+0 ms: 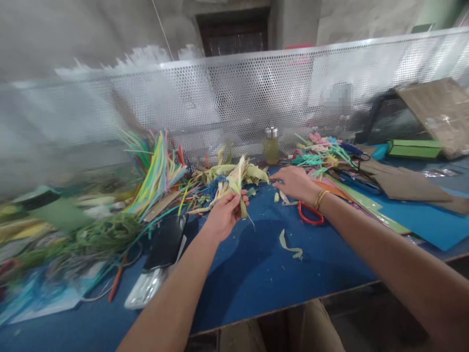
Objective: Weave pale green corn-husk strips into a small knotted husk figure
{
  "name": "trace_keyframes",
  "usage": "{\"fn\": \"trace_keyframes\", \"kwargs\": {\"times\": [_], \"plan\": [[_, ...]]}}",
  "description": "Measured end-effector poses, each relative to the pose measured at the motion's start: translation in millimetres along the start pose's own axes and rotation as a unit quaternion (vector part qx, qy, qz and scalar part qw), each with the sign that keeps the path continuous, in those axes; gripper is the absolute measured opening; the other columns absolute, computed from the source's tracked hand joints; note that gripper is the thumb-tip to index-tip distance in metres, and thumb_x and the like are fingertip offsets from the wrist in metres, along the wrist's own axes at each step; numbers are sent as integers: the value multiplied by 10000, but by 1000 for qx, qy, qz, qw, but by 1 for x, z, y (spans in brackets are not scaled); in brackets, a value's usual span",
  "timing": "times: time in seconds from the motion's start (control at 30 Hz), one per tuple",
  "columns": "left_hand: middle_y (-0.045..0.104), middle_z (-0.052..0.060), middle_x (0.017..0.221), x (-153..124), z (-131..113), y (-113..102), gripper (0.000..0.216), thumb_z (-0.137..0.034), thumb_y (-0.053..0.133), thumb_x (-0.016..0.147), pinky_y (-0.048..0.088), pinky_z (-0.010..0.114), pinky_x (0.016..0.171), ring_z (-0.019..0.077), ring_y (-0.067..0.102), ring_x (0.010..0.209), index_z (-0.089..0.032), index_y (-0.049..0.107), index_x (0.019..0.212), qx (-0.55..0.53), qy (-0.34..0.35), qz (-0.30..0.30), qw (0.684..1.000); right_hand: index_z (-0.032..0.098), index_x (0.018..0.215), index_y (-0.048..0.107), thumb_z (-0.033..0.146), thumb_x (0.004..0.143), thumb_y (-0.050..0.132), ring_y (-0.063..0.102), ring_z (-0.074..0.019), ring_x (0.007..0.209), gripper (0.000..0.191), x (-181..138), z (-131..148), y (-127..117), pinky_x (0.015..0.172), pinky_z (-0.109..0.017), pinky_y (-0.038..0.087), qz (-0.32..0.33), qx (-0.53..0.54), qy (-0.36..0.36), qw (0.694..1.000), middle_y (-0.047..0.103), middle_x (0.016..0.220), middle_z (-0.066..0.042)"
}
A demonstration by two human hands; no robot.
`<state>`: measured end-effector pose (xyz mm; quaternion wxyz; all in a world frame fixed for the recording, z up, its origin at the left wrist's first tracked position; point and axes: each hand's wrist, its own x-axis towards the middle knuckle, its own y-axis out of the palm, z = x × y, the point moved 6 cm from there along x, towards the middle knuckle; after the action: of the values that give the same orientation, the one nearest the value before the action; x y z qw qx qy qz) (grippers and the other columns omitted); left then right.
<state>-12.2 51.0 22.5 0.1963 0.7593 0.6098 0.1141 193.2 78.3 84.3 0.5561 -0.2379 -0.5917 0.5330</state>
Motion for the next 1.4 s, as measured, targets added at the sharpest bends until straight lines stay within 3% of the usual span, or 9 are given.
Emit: {"fn": "trace_keyframes", "kwargs": {"times": [0.07,0.17,0.37,0.6,0.73,0.83,1.0,1.2,1.4], "plan": [[687,33,813,-2,1,4,263,-176,765,743,501,185,618,103,640,725,-143,714,999,-1,-3,12,1000,201,958,750,348,907,527,642,-214,894,272,-1,13,5,775,-308,438,-19,163,3,986,732,980,-69],[685,26,817,-3,5,9,331,-182,799,700,489,193,640,102,625,738,-146,726,1020,0,-9,35,999,182,839,738,426,888,543,636,-180,783,316,-7,33,21,709,-279,451,-51,342,44,937,728,849,-43],[698,29,817,-4,16,13,326,-242,823,678,455,201,650,96,600,719,-156,735,980,32,-24,48,998,183,741,685,380,813,617,616,-149,717,221,-13,47,38,710,-276,463,-72,533,91,838,693,742,-21],[714,47,849,-3,25,14,309,-248,848,631,443,211,678,97,599,719,-161,747,909,65,-37,48,996,180,740,651,339,788,633,566,-138,683,167,-19,29,34,662,-275,448,-136,476,103,863,654,747,-18],[700,29,788,1,17,6,292,-275,836,621,395,205,620,79,541,644,-156,747,872,119,49,-37,991,188,766,633,325,797,641,558,-139,672,140,-24,23,21,655,-278,442,-218,387,87,892,648,746,-21],[662,5,713,2,11,5,292,-298,832,608,366,220,592,80,493,602,-153,740,844,167,103,-71,978,198,778,677,347,826,631,585,-143,701,164,-26,29,18,668,-278,448,-208,376,47,902,685,780,-28],[610,-9,642,-2,13,15,306,-340,814,606,338,246,569,94,452,575,-150,739,834,208,117,-48,970,197,732,701,407,781,679,582,-131,624,217,-26,35,33,596,-263,440,-138,425,79,891,700,724,-22],[656,14,709,-7,20,23,319,-359,823,592,336,239,547,88,452,561,-151,718,810,202,79,-26,976,196,697,684,304,713,710,578,-128,625,112,-25,31,42,613,-262,460,-150,499,92,848,674,682,-4],[675,30,709,-5,26,19,317,-355,841,577,341,216,522,60,446,505,-147,686,760,116,25,-31,992,188,667,683,294,699,704,586,-141,637,113,-28,30,40,622,-274,469,-163,497,110,845,685,697,-18]]}}
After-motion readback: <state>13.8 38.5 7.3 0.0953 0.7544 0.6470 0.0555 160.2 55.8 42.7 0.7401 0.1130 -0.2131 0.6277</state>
